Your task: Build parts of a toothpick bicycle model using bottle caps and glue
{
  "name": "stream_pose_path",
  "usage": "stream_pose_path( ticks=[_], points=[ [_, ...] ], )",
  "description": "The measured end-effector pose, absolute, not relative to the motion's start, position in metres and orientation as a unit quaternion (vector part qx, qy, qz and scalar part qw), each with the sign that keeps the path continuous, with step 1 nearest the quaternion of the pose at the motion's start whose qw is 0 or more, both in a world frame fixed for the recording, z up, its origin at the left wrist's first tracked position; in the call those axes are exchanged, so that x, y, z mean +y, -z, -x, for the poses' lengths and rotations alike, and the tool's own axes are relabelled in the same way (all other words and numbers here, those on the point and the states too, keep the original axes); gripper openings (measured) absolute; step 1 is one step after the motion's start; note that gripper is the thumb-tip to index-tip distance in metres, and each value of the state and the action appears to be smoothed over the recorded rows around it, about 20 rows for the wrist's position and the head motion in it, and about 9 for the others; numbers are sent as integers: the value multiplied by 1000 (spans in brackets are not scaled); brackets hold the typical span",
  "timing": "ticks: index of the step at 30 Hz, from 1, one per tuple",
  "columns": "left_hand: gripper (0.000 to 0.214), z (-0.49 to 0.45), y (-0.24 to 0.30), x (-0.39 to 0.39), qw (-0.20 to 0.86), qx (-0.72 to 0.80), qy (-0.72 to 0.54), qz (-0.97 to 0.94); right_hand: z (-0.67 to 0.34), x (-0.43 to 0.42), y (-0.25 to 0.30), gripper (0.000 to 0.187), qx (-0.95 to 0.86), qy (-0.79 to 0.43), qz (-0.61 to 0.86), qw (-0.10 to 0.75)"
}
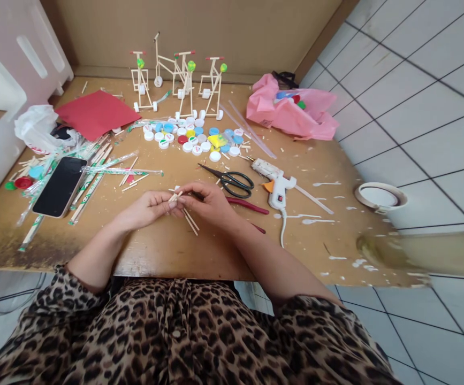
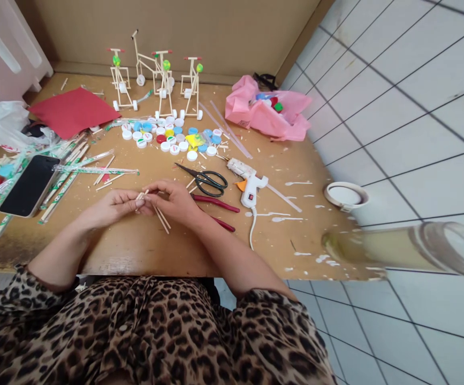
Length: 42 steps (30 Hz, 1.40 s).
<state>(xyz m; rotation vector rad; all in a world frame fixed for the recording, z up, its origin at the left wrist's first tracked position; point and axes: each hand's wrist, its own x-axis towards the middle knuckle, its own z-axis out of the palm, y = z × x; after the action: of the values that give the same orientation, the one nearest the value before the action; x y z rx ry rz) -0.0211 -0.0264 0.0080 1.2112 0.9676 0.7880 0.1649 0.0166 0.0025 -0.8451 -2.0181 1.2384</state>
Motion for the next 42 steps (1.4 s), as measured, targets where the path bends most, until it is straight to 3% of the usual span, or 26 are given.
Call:
stream_pose_path(
  ticks=[4, 8, 11, 18, 26, 32, 36, 42],
  points=[
    [28, 39, -18, -26, 544, 482, -325, -605, -160, 18, -5, 31, -691, -538, 354, 327],
    [25, 73, -28, -22, 233, 708, -303, -594, -158, 24, -8, 33, -610, -595, 374, 366],
    [24, 88, -29, -19, 140, 790, -191, -566, -157, 31, -10, 30, -585, -612, 386, 366],
    [14, 82, -23, -15, 163, 806, -101, -559, -143, 51, -20, 13, -614, -569, 426, 342],
    [28, 72, -34, -15, 135, 813, 28, -565, -111, 73, -9, 15, -662, -504, 470, 296],
    [28, 69, -28, -15, 125, 787, 35, -603, -82, 77, 3, 15, -707, -465, 482, 229],
    [18, 75, -20, -14, 200, 742, -70, -637, -69, 76, 4, 17, -751, -421, 467, 200],
    [16, 66, -17, -13, 479, 628, -375, -486, -79, 78, -8, 19, -797, -362, 434, 212]
  ],
)
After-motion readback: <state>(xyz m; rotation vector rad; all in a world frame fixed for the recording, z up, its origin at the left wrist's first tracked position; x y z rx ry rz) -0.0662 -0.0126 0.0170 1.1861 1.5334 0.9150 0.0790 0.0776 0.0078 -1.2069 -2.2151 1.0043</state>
